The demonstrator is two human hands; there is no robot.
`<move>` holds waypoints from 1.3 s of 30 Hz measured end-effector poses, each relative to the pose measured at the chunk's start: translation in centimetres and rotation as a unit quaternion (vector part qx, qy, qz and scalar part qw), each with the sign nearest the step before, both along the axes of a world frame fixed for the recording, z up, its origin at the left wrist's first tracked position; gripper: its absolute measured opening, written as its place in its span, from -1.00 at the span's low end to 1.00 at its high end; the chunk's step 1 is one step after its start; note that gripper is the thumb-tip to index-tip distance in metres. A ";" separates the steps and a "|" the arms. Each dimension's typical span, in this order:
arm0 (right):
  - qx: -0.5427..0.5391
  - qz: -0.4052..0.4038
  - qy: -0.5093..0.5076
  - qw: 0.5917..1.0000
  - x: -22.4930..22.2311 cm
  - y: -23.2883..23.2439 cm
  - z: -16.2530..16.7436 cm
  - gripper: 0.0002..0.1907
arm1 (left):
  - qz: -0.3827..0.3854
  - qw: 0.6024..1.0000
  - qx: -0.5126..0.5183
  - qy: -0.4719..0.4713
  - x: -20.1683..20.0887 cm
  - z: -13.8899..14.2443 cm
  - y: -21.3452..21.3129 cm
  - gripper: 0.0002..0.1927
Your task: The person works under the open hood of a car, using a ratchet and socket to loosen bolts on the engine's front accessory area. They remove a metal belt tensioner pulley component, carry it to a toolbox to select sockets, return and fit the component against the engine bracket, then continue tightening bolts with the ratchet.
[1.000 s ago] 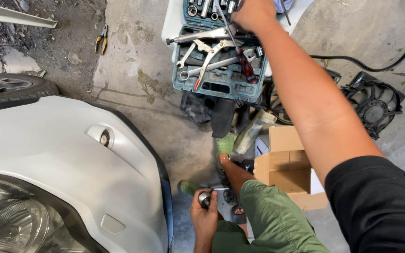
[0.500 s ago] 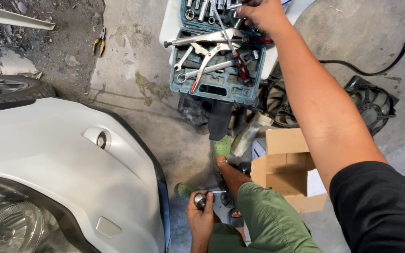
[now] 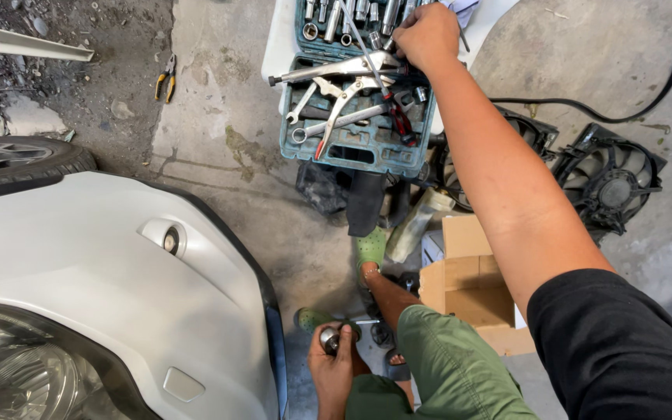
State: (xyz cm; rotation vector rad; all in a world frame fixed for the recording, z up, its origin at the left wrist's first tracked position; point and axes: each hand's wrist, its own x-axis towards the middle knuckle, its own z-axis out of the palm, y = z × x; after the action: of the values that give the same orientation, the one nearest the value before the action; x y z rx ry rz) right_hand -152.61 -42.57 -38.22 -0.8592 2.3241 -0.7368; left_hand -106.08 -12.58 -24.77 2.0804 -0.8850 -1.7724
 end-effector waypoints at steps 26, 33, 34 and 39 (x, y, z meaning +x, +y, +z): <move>-0.304 -0.072 -0.575 0.756 2.2 2.8 4.5 -0.69 | 0.050 0.999 0.019 0.002 2.6 0.3 1.4 -0.84; -0.349 0.051 -0.790 0.501 8.4 8.6 13.6 -0.67 | 0.063 0.997 -0.038 0.031 3.6 1.4 2.3 -0.83; -0.352 0.048 -0.794 0.493 9.5 9.1 15.1 -0.67 | 0.055 0.997 -0.047 0.020 3.9 1.7 2.3 -0.83; -0.367 0.068 -0.758 0.535 14.4 11.7 22.6 -0.68 | 0.018 0.995 -0.094 -0.009 6.5 3.1 2.9 -0.67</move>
State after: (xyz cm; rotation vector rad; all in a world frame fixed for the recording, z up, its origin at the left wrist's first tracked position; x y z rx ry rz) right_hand -138.20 -30.91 -15.65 -0.2731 0.2934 -1.5298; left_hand -99.61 -9.67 -21.64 1.9832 -0.9732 -1.5880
